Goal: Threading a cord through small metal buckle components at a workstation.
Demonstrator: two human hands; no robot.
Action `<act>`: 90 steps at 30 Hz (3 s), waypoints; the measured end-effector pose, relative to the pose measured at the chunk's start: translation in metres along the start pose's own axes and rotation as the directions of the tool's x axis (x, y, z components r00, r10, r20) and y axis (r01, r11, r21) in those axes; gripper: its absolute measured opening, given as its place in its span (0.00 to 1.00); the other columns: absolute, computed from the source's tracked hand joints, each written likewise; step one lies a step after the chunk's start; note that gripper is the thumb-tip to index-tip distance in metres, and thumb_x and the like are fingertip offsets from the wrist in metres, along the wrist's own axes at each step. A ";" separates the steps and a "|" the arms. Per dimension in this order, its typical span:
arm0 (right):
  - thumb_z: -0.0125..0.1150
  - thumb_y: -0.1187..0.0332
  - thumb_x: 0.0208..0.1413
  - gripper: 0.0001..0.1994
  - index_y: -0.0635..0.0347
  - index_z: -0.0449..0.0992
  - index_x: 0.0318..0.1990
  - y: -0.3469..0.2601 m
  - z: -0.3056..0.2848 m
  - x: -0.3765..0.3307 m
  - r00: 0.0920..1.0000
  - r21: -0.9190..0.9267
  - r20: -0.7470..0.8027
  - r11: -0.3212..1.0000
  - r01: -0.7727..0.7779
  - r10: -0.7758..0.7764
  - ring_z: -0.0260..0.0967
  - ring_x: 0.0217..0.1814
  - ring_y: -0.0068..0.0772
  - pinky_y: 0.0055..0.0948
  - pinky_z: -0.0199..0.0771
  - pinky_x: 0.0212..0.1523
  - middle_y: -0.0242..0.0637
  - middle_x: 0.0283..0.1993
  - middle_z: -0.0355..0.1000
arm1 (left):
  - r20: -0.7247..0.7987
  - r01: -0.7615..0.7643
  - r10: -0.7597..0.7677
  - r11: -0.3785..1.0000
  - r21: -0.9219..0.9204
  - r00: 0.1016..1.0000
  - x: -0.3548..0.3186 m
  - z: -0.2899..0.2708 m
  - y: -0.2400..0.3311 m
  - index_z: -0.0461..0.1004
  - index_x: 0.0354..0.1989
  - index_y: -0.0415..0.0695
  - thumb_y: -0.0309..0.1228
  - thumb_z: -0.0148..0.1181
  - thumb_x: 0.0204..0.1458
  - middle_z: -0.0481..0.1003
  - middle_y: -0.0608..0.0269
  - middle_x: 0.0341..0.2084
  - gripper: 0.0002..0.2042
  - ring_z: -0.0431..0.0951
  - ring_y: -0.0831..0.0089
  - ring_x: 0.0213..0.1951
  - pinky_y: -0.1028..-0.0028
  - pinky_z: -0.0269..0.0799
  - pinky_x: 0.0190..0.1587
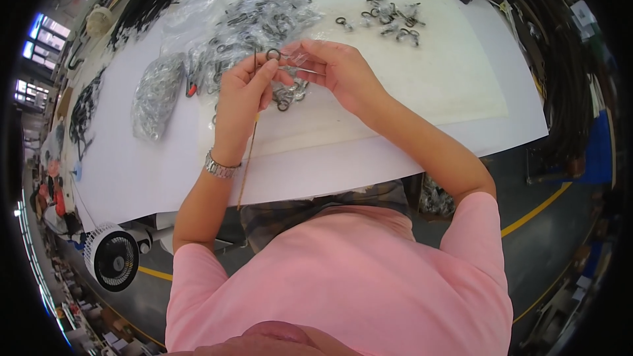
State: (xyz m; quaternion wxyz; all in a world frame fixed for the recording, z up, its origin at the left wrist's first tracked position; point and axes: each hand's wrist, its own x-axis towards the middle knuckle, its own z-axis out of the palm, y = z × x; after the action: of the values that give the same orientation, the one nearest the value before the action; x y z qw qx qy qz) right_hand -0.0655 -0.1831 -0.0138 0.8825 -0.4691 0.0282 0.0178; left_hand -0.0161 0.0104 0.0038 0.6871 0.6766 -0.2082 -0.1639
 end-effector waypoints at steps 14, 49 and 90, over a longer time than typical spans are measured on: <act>0.57 0.56 0.71 0.17 0.61 0.79 0.53 0.005 -0.006 0.003 0.999 0.023 -0.032 1.000 -0.018 0.019 0.77 0.53 0.25 0.28 0.76 0.57 0.37 0.54 0.80 | -0.089 0.002 -0.011 0.995 -0.095 0.996 -0.003 0.004 0.008 0.83 0.45 0.38 0.29 0.63 0.63 0.80 0.69 0.27 0.09 0.63 0.91 0.21 0.86 0.53 0.21; 0.58 0.63 0.70 0.15 0.64 0.75 0.56 -0.001 0.010 -0.009 0.979 -0.311 0.157 0.948 -0.073 0.127 0.76 0.37 0.24 0.24 0.80 0.44 0.36 0.39 0.80 | 0.088 0.060 -0.057 0.998 -0.026 0.994 0.005 -0.010 0.003 0.78 0.38 0.39 0.30 0.65 0.61 0.76 0.71 0.23 0.07 0.64 0.90 0.19 0.84 0.51 0.20; 0.57 0.67 0.67 0.11 0.66 0.81 0.40 -0.005 0.012 -0.018 0.993 -0.606 0.038 0.788 0.109 -0.108 0.70 0.29 0.16 0.20 0.71 0.31 0.29 0.29 0.77 | 0.230 0.002 -0.048 0.981 0.194 0.972 -0.004 0.002 0.006 0.74 0.62 0.35 0.27 0.48 0.69 0.79 0.66 0.29 0.17 0.70 0.83 0.26 0.81 0.66 0.29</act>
State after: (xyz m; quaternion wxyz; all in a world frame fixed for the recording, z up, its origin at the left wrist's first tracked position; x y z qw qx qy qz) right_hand -0.0827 -0.1758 -0.0020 0.6850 -0.7281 -0.0065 -0.0243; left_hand -0.0207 0.0110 0.0096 0.5872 0.7182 -0.2938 -0.2303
